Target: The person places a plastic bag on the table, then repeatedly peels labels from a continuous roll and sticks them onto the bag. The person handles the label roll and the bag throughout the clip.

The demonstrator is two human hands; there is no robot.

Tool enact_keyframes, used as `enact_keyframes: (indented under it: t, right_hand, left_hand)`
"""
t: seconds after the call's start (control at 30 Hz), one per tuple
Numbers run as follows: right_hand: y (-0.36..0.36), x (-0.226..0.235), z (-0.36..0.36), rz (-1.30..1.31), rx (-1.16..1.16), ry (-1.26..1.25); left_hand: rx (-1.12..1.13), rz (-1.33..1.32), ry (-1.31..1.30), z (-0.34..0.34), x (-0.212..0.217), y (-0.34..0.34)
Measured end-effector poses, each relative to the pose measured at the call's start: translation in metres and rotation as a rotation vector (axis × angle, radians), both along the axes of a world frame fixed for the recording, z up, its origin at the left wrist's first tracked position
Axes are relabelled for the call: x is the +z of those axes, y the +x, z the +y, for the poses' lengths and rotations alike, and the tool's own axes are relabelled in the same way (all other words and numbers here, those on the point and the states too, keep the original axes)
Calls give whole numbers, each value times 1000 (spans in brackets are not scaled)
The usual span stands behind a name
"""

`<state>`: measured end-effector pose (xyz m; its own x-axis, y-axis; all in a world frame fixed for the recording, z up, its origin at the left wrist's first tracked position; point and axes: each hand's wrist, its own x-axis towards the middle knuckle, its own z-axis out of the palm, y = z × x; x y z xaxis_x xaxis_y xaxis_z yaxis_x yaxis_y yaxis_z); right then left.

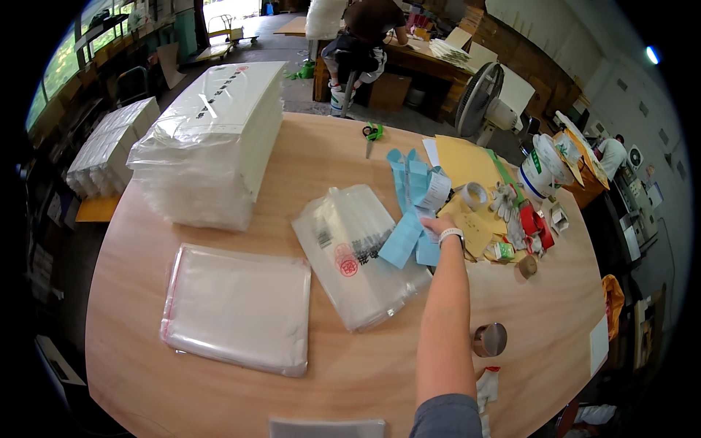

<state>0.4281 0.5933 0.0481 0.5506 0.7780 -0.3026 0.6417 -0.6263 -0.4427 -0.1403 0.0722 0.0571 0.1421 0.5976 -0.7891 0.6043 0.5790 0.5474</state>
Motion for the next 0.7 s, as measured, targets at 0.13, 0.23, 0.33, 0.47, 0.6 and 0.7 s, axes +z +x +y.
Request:
enact_keyframes:
  t: [0.13, 0.23, 0.33, 0.47, 0.6, 0.7]
  right_hand:
    - [16, -25, 20, -96, -5, 532]
    - [28, -41, 37, 136, -33, 652]
    - [24, -21, 40, 471, 46, 908]
    - [12, 54, 32, 841, -7, 1032]
    - [-19, 112, 23, 845, -104, 1081]
    - [14, 92, 17, 650, 2, 846]
  left_hand:
    - [-35, 30, 0, -2, -3, 0]
    - [-32, 63, -23, 18, 14, 8]
    - [41, 14, 25, 12, 13, 5]
    - [32, 33, 76, 0, 0, 5]
    - [-103, 104, 187, -63, -98, -12]
    - [-751, 649, 771, -220, -346, -75]
